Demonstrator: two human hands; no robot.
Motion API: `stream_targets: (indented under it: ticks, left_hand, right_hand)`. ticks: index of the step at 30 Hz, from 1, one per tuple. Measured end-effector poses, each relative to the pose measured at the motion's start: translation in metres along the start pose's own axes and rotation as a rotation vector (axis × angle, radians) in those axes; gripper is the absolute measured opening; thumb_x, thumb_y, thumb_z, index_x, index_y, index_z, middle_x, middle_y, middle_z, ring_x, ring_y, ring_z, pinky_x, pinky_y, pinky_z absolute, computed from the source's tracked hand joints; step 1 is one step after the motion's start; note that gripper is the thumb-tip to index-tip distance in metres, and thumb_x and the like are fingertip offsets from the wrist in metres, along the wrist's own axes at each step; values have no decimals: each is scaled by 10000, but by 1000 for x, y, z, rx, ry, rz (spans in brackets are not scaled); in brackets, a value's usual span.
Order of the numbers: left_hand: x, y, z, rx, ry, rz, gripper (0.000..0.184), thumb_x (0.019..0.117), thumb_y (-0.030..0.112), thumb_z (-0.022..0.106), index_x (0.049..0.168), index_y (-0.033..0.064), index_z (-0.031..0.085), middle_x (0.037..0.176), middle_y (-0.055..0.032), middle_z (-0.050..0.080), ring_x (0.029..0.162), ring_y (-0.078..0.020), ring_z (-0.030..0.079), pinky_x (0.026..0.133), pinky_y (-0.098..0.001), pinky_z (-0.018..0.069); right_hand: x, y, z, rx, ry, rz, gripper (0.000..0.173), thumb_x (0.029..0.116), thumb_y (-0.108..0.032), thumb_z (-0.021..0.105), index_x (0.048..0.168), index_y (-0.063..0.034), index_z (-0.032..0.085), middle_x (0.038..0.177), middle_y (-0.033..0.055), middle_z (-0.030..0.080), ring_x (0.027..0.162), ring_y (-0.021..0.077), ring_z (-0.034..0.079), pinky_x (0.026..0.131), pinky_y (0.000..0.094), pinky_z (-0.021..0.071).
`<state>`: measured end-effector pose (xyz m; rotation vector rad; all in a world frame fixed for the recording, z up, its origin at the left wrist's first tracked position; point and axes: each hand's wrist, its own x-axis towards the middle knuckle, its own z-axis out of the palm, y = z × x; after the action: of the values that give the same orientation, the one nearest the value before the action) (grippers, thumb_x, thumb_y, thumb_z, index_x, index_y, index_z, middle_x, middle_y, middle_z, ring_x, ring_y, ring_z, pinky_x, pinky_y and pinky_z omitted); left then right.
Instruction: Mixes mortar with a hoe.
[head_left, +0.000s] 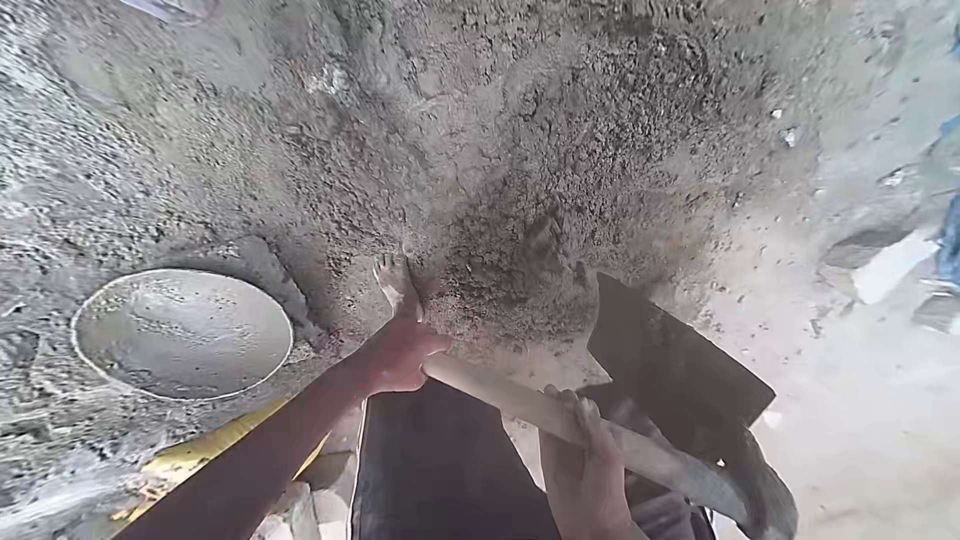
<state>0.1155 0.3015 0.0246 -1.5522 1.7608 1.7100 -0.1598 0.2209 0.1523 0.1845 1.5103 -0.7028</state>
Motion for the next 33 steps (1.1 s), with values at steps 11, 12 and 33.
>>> stream_targets:
  ticks: [11,12,33]
  left_hand:
    - [106,175,11,-632,-31,-860,402,766,307,755,1095,92,674,999,-133,709,950,-328,697,786,-574,566]
    - [142,166,-17,-653,23,-830,429,788,294,759,1143,70,672,1055,-158,706,995,-343,693,820,-581,561]
    - [211,112,30,-970,275,-439,354,843,276,691,1149,104,652,996,-102,715,967,-283,702,798,-527,570]
  right_hand:
    - [336,-57,101,-773,-77,158,114,1031,-135,511,968,-54,561,734,52,526,550,138,523,505,287,501]
    - [372,-79,132,-825,-154,89,109,1034,-144,523,1018,-48,572,772,58,538,581,136,535,531,283,511]
    - [394,-100,179,-1056,94,-364,177,970,-299,617,1034,-147,553,728,-8,544,563,126,567,543,322,551]
